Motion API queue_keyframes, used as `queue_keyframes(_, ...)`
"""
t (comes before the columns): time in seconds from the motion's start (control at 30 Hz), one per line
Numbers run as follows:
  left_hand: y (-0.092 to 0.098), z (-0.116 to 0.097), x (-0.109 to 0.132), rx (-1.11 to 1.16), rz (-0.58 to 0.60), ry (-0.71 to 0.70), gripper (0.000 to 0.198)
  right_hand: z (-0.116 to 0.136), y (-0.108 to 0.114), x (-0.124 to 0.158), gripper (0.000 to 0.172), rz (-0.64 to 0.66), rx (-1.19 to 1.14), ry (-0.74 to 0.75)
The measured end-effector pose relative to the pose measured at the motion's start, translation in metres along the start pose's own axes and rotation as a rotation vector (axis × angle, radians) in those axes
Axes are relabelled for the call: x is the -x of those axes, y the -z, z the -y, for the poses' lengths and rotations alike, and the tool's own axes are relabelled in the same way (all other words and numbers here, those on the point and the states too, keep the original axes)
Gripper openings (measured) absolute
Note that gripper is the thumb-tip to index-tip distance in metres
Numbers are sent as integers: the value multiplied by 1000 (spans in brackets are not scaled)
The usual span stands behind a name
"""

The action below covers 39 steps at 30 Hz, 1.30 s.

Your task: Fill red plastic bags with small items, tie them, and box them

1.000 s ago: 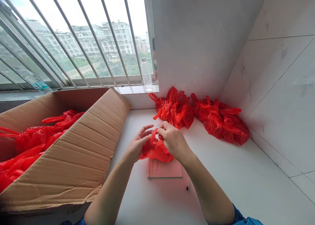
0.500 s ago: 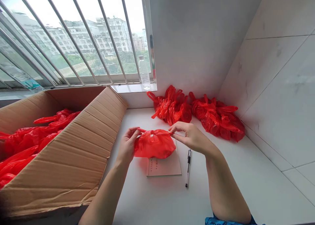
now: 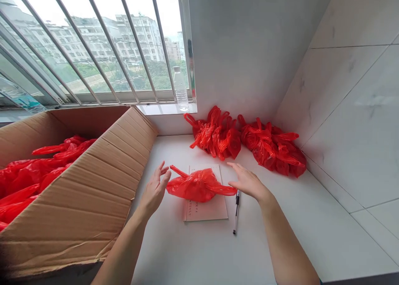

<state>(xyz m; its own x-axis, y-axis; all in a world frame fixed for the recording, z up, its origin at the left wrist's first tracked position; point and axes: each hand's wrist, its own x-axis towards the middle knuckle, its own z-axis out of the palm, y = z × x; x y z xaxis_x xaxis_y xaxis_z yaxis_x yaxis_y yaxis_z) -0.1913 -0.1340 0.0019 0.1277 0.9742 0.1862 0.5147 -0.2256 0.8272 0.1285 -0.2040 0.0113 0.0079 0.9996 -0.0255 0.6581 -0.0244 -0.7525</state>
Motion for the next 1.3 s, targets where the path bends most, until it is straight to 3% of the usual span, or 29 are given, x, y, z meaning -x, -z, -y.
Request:
queue_keyframes(0.1, -10, -7, 18, -334, 107, -76, 60, -1, -41, -14, 93, 89, 90, 173)
queue_keyframes(0.2, -27, -14, 20, -470, 158, -286, 48, 11, -68, -23, 84, 85, 91, 387)
queue_keyframes(0.3, -39, -15, 11, -473, 160, -443, 28, 21, -77, -27, 76, 35, -1, 417)
queue_keyframes(0.43, -47, -5, 5, -466, 200, -457, 35, 16, -85, -31, 68, -71, -44, 379)
queue_keyframes(0.53, -57, 7, 7, -532, 235, -442, 55, 5, -103, -36, 75, -121, 99, 438)
queue_keyframes(0.67, -77, 21, 11, -624, 279, -366, 59, -4, -125, -42, 72, -107, 318, 378)
queue_keyframes(0.83, -90, 31, 11, -639, 307, -346, 57, -3, -131, -40, 69, -94, 419, 326)
queue_keyframes(1.17, -94, 38, 14, -606, 244, -390, 54, 2, -133, -34, 66, -133, 438, 321)
queue_keyframes(1.3, -91, 41, 13, -468, 229, -380, 51, -1, -128, -37, 65, -102, 367, 335)
